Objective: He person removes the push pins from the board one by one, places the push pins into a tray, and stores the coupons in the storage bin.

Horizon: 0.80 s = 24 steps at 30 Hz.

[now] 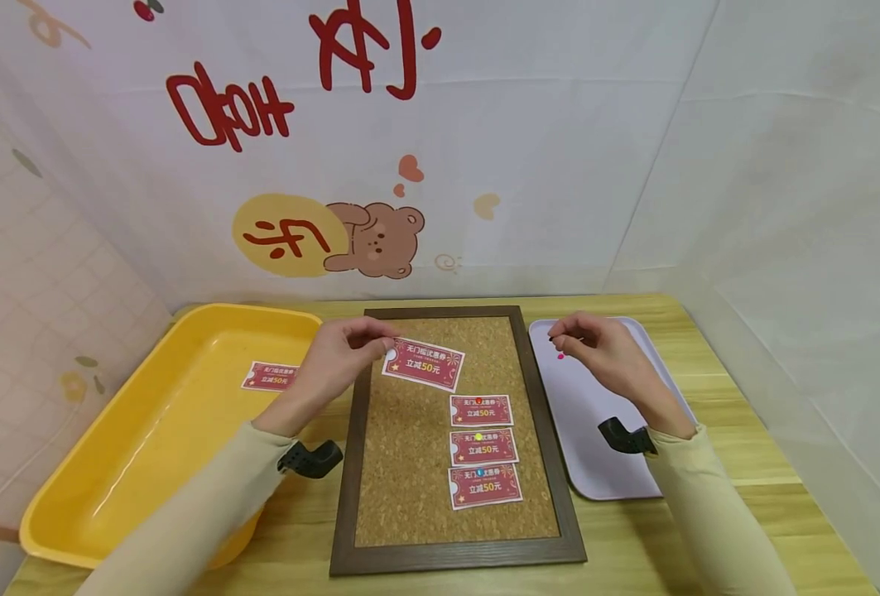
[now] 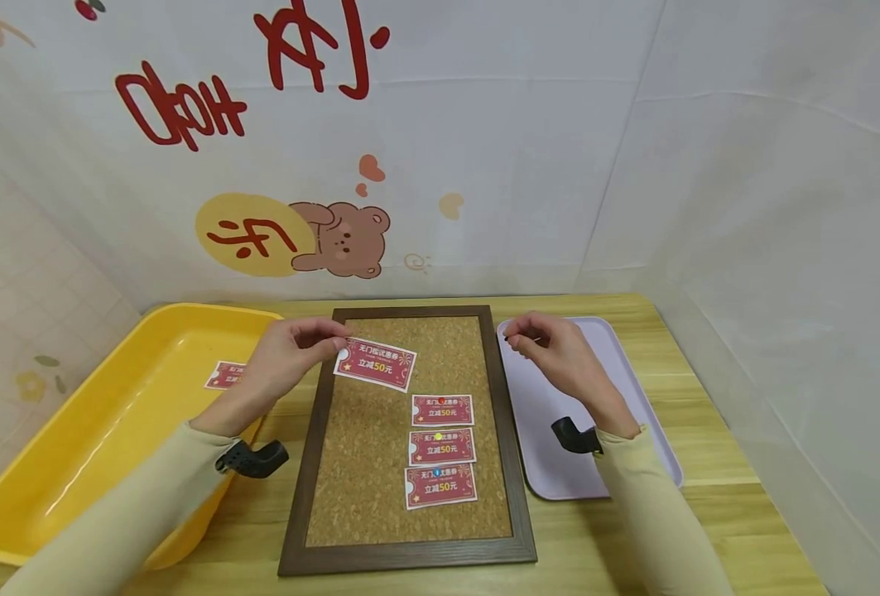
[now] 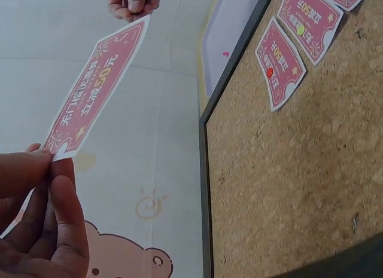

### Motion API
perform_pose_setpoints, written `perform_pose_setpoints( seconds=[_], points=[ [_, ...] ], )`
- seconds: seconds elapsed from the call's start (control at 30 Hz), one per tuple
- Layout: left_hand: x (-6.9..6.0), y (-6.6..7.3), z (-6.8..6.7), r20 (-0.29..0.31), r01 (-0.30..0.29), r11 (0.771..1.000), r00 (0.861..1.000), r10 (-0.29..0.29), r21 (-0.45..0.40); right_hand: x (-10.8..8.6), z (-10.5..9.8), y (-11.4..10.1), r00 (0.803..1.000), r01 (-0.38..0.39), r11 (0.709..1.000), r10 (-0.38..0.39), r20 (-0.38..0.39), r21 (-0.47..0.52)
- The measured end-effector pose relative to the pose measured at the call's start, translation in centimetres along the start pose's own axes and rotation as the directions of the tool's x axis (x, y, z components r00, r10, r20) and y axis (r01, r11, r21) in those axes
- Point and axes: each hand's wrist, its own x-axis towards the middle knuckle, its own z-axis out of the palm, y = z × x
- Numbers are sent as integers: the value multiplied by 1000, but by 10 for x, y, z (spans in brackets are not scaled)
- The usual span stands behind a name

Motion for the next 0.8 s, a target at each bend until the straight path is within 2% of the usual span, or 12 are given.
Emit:
perform_pose_setpoints(
  seconds=[0.3,0.6,0.8],
  points=[
    [-10,-9,-23,-39,33,999,999,-32,32,-5,-3,19,998,50,998,-52,-41,-27],
    [-18,-29,-49,-77,70,996,995,-66,56,-9,-8,34,999,26,998,-29,-41,-57],
    [-27,-36,-65,-123,101,993,988,-93,56,-11,-10,43,1000,-1,999,0,-24,-46]
  ],
)
